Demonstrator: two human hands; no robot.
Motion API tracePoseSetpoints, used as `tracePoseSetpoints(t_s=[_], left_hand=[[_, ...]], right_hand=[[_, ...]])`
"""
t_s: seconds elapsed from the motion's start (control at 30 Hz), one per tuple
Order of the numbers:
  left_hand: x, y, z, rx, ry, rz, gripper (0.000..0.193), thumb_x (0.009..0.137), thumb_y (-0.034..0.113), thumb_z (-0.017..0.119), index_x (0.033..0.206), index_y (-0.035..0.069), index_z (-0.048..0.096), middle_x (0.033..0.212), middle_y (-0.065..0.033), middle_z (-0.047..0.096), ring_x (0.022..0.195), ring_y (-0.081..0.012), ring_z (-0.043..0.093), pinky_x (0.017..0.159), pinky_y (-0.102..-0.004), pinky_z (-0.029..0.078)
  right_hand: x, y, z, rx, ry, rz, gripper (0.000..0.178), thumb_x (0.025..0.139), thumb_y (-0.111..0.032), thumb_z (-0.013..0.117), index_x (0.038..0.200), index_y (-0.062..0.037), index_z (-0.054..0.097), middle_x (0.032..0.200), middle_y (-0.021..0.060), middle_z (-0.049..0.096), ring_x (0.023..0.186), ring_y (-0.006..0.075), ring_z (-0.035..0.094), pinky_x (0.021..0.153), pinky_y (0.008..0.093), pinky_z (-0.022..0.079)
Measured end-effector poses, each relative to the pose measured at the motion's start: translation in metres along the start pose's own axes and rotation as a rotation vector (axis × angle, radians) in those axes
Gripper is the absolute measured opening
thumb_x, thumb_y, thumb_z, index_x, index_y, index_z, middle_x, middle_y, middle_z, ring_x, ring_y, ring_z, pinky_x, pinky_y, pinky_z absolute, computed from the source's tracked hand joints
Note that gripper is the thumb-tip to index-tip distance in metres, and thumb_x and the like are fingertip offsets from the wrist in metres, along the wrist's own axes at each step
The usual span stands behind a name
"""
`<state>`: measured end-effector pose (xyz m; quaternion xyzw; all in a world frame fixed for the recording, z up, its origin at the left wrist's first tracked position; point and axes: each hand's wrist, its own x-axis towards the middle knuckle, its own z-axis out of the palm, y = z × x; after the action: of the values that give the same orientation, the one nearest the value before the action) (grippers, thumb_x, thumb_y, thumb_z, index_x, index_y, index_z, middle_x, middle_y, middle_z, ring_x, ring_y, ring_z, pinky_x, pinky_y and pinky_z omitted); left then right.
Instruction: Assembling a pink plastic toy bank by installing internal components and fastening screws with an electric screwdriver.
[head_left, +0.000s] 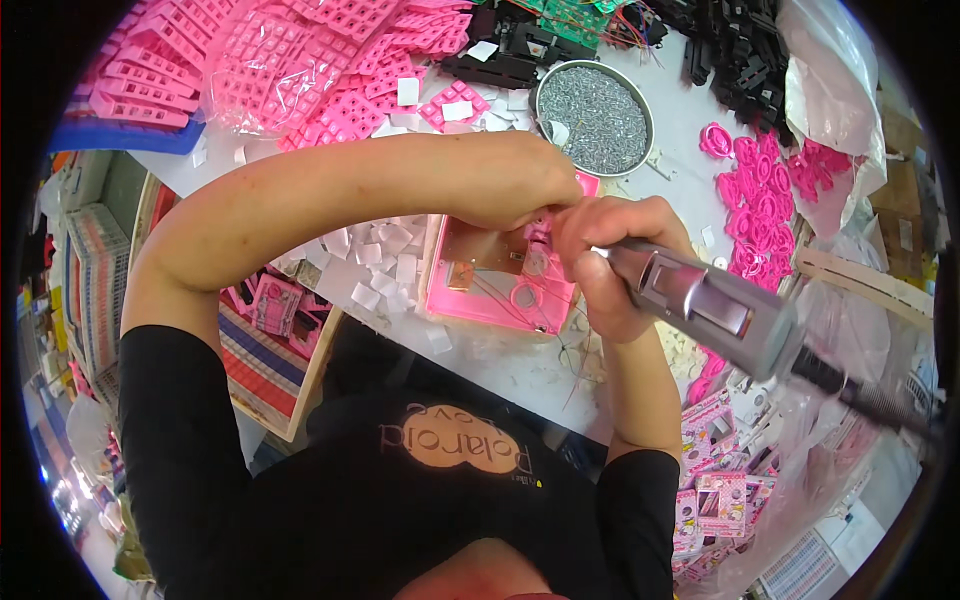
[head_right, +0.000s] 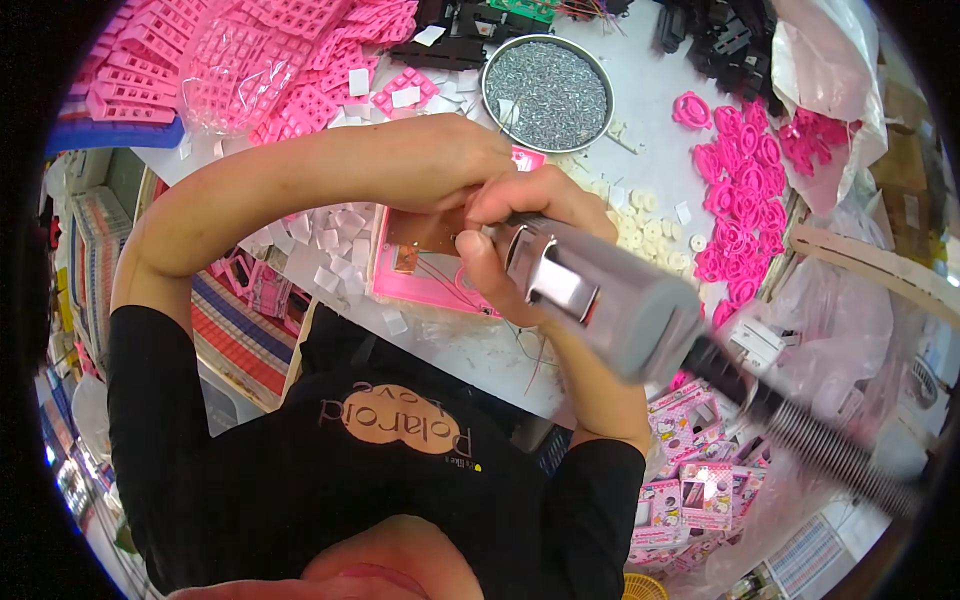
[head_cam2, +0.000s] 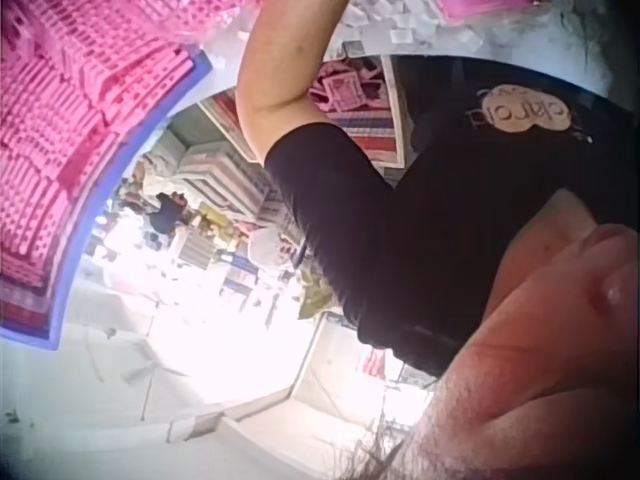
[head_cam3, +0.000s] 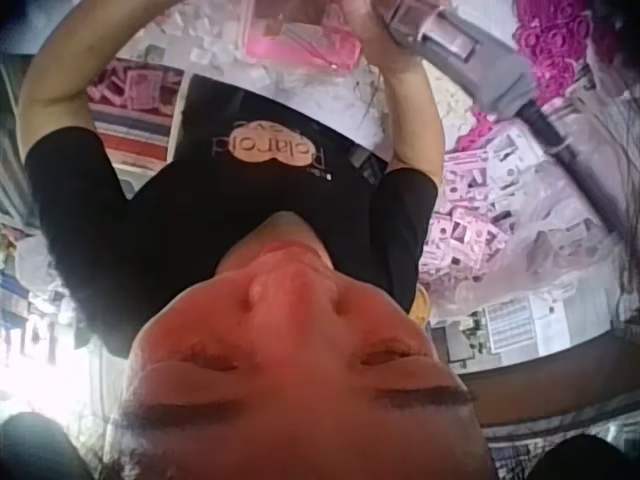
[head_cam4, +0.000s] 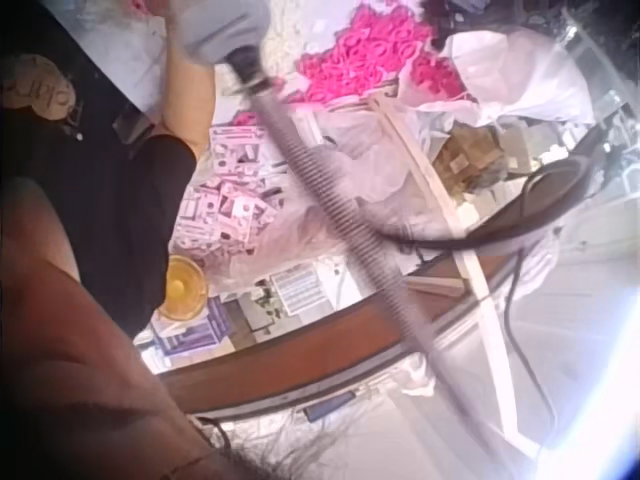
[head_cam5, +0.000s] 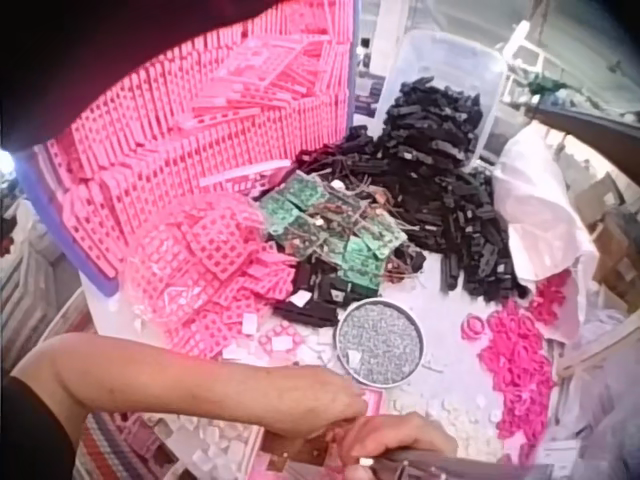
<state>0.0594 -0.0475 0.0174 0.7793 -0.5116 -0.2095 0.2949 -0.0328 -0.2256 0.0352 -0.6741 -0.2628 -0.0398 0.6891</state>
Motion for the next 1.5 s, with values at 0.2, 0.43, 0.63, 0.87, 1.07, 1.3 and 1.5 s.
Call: tracePoseSetpoints(t_s=[0.2, 0.43, 0.63, 0.87, 1.07, 1.3, 1.5], left_hand=[[-0.004, -0.008, 0.008, -0.039, 0.13, 0.093, 0.016, 0.075, 0.009, 0.069, 0.089, 0.001, 0.069, 0.092, -0.0181, 0.066, 0.089, -0.0393, 0.066, 0.076, -0.0476, 0.052], [-0.005, 0.0, 0.002, 0.13, -0.045, -0.006, 0.019, 0.079, 0.012, 0.067, 0.094, 0.002, 0.063, 0.096, -0.0151, 0.06, 0.092, -0.0368, 0.063, 0.078, -0.0464, 0.052], [0.002, -0.007, 0.014, 0.155, 0.086, 0.016, 0.017, 0.073, 0.009, 0.067, 0.085, -0.001, 0.073, 0.082, -0.0234, 0.07, 0.08, -0.0418, 0.068, 0.07, -0.0502, 0.053], [0.005, 0.0, 0.005, 0.178, -0.008, 0.04, 0.016, 0.073, 0.009, 0.067, 0.085, 0.0, 0.072, 0.085, -0.0214, 0.068, 0.083, -0.0405, 0.067, 0.071, -0.0495, 0.053], [0.01, 0.018, -0.009, 0.307, -0.257, -0.063, 0.014, 0.077, 0.012, 0.066, 0.085, 0.002, 0.071, 0.09, -0.0159, 0.065, 0.085, -0.0369, 0.067, 0.072, -0.0478, 0.054], [-0.002, 0.007, -0.008, 0.233, -0.15, 0.089, 0.009, 0.079, 0.013, 0.064, 0.081, 0.004, 0.067, 0.085, -0.0118, 0.059, 0.078, -0.0322, 0.065, 0.066, -0.0459, 0.052], [-0.023, 0.004, 0.008, 0.126, 0.078, 0.206, 0.009, 0.074, 0.01, 0.067, 0.079, 0.003, 0.066, 0.09, -0.0102, 0.058, 0.081, -0.0304, 0.062, 0.068, -0.0443, 0.051]], right_hand=[[0.006, -0.002, 0.004, -0.082, -0.031, -0.01, 0.019, 0.092, -0.005, 0.065, 0.101, -0.0014, 0.048, 0.075, 0.0098, 0.059, 0.063, 0.0175, 0.056, 0.063, 0.0338, 0.05], [0.005, -0.009, 0.019, -0.205, -0.061, -0.22, 0.019, 0.087, -0.002, 0.063, 0.101, -0.0019, 0.051, 0.075, 0.0105, 0.06, 0.061, 0.0209, 0.059, 0.062, 0.0365, 0.052], [0.013, -0.012, 0.014, -0.237, -0.098, -0.297, 0.02, 0.087, -0.006, 0.064, 0.101, -0.0019, 0.051, 0.068, 0.0092, 0.057, 0.056, 0.021, 0.056, 0.06, 0.0389, 0.051], [0.017, -0.015, 0.003, 0.113, 0.031, -0.243, 0.021, 0.093, -0.012, 0.065, 0.104, -0.0029, 0.049, 0.069, 0.009, 0.056, 0.055, 0.0185, 0.053, 0.054, 0.0346, 0.045], [0.015, -0.018, -0.015, 0.185, 0.096, -0.205, 0.024, 0.094, -0.015, 0.064, 0.106, -0.0039, 0.047, 0.068, 0.0082, 0.054, 0.056, 0.0179, 0.051, 0.054, 0.0349, 0.043], [0.007, -0.009, -0.012, 0.418, 0.053, -0.102, 0.025, 0.092, -0.016, 0.066, 0.105, -0.0029, 0.048, 0.071, 0.0095, 0.057, 0.059, 0.0175, 0.052, 0.057, 0.0352, 0.045], [-0.003, 0.006, -0.008, 0.443, 0.041, -0.076, 0.022, 0.089, -0.005, 0.063, 0.105, -0.0004, 0.049, 0.076, 0.0118, 0.059, 0.064, 0.0171, 0.055, 0.065, 0.0361, 0.05]])
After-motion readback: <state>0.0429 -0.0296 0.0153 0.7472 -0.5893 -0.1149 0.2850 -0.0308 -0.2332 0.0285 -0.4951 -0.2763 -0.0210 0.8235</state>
